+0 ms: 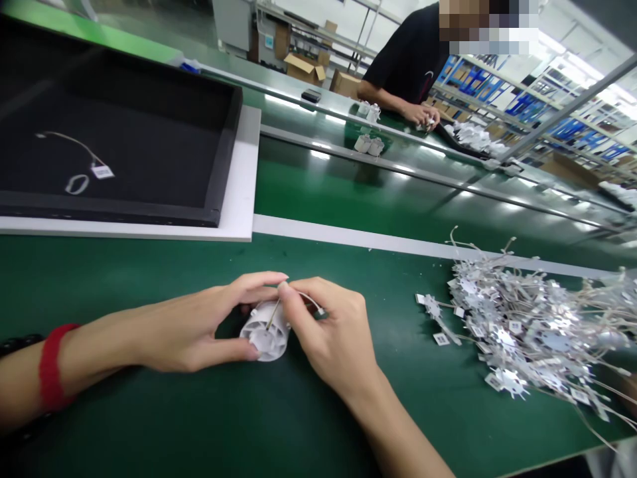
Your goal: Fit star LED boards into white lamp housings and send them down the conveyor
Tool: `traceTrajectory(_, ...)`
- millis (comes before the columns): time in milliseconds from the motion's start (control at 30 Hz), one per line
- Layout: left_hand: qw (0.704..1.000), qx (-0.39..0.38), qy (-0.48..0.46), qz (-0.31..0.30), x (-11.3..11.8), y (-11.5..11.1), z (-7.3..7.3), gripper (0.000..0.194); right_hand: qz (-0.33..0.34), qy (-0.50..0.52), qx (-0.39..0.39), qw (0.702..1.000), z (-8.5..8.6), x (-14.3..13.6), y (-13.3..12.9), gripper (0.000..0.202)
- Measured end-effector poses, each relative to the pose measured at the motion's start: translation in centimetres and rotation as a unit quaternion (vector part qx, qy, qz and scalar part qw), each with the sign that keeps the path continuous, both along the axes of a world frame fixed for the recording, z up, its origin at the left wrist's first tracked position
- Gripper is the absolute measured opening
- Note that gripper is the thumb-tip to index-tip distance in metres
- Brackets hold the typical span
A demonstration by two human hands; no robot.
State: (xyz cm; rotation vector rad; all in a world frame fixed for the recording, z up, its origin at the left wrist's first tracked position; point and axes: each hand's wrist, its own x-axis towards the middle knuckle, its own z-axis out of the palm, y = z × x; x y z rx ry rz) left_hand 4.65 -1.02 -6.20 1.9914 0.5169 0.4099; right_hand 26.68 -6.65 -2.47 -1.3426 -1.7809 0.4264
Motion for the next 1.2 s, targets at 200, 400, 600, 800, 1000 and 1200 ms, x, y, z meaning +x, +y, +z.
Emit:
traceTrajectory(200, 0.995, 0.092, -0.026, 0.012, -0.4, 0.6, 0.1, 0.052, -0.015, 0.098, -0.169, 0.981, -1.0, 0.9, 0.8, 0.035)
traceTrajectory(400, 0.990, 0.137, 0.038, -0.015, -0.6, 0.6, 0.0, 0.039, -0.036, -0.014, -0.243, 0.969, -1.4, 0.7, 1.5, 0.038)
traceTrajectory(600, 0.987, 0.136, -0.002, 0.080, 0.1, -1.2, -1.8, 0.035, -0.207, -0.197, -0.227, 0.931, 1.0, 4.9, 2.1, 0.027)
traceTrajectory(800, 0.986, 0.123, 0.027, 0.106, 0.2, -1.7, -2.2, 0.039, -0.386, -0.266, -0.273, 0.840, 2.3, 13.8, 0.9, 0.040)
traceTrajectory(1000, 0.989, 0.113, 0.027, 0.087, 0.2, -1.6, -2.1, 0.043, -0.399, -0.246, -0.324, 0.822, 0.3, 17.3, 0.4, 0.040)
traceTrajectory(1200, 0.989, 0.120, 0.035, 0.084, 0.3, -1.5, -1.4, 0.040, -0.375, -0.171, -0.299, 0.860, 0.2, 16.2, 1.0, 0.028)
